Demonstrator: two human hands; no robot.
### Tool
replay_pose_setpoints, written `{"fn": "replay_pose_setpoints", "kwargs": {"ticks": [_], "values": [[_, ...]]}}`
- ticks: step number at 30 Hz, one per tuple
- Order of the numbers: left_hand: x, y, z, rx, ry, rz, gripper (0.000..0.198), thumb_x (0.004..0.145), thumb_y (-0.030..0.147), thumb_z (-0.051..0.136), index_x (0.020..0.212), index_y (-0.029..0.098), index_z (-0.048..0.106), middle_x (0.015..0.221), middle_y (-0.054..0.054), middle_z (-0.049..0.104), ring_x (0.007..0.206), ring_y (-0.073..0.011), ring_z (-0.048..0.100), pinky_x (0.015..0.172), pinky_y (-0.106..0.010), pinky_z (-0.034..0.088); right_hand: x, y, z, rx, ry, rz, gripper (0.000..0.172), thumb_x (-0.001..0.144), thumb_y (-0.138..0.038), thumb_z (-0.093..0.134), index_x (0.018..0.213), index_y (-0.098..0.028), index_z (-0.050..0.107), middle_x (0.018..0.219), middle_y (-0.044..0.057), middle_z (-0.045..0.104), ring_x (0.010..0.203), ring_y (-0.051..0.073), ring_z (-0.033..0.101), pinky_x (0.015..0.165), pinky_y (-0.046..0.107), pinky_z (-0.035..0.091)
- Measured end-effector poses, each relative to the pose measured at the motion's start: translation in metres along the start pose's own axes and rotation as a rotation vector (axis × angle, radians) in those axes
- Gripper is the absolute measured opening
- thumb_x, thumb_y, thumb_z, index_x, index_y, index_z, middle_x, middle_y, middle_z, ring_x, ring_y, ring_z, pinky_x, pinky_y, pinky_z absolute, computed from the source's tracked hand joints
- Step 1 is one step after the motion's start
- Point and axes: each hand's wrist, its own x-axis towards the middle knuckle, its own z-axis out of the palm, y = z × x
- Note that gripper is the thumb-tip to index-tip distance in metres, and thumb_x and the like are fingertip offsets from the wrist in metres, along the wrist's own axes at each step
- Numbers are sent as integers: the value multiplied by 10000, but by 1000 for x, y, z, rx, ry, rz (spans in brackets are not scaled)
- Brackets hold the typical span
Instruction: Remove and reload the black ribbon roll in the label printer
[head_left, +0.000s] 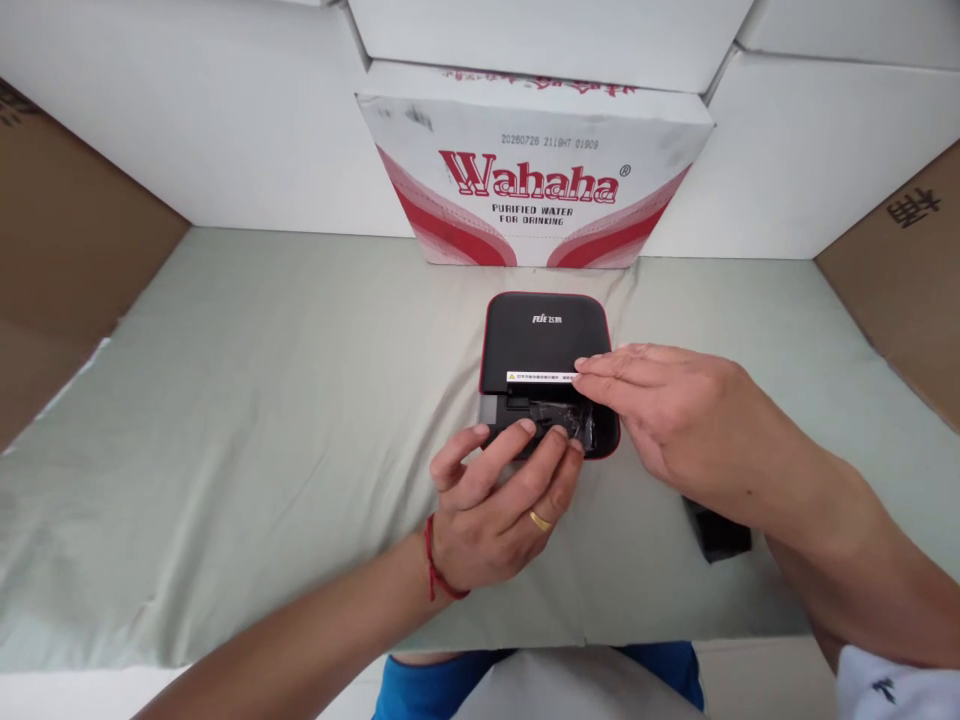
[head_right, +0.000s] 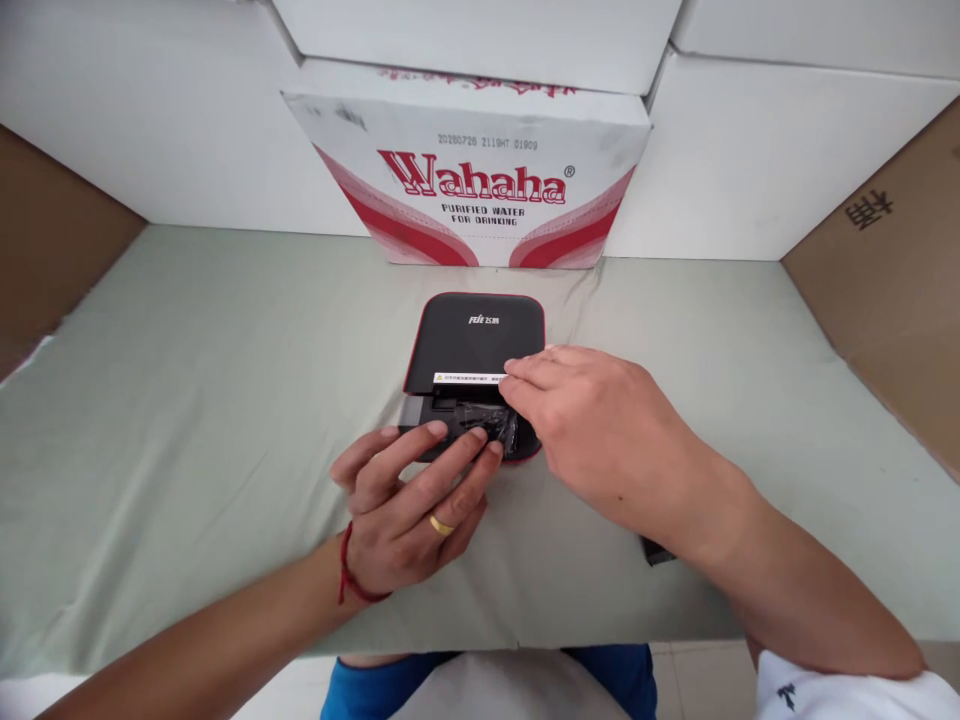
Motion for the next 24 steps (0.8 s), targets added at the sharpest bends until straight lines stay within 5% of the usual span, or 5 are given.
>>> {"fn": "replay_pose_setpoints", "kwargs": {"ticks": [7, 15, 20, 24], "values": [[2, -2, -3, -1, -7, 5, 232, 1088, 143, 687, 1143, 301, 848, 995, 64, 927, 1008, -220, 700, 1113, -400, 455, 5, -12, 0, -158, -91, 22, 466, 1062, 0, 495, 1232, -128, 909, 1343, 157, 894, 1087, 294, 890, 860, 393, 724], [2, -2, 1, -11, 7, 16, 256, 1010, 99, 733, 1095, 310, 852, 964, 56, 918, 1005, -217, 692, 1130, -403, 461, 3, -17, 5, -224, 35, -28, 445, 1075, -2, 487, 1182, -93, 909, 1266, 123, 918, 1079, 263, 899, 831, 361, 690], [-1, -4, 1, -24, -7, 9, 263, 1020, 142, 704, 1205, 273, 839, 1008, 11, 930, 1043, -235, 705, 1161, -421, 466, 6, -11, 6, -211, -50, 59, 438, 1063, -11, 512, 1169, -176, 905, 1265, 64, 923, 947, 219, 861, 613, 350, 532], [-3, -5, -2, -50, -32, 6, 411, 982, 133, 686, 1340, 296, 807, 1124, 6, 937, 1084, -244, 741, 1188, -438, 468, 11, -6, 4, -170, -123, 147, 424, 1050, -29, 517, 1108, -211, 896, 1251, 53, 913, 967, 215, 798, 586, 335, 420]]}}
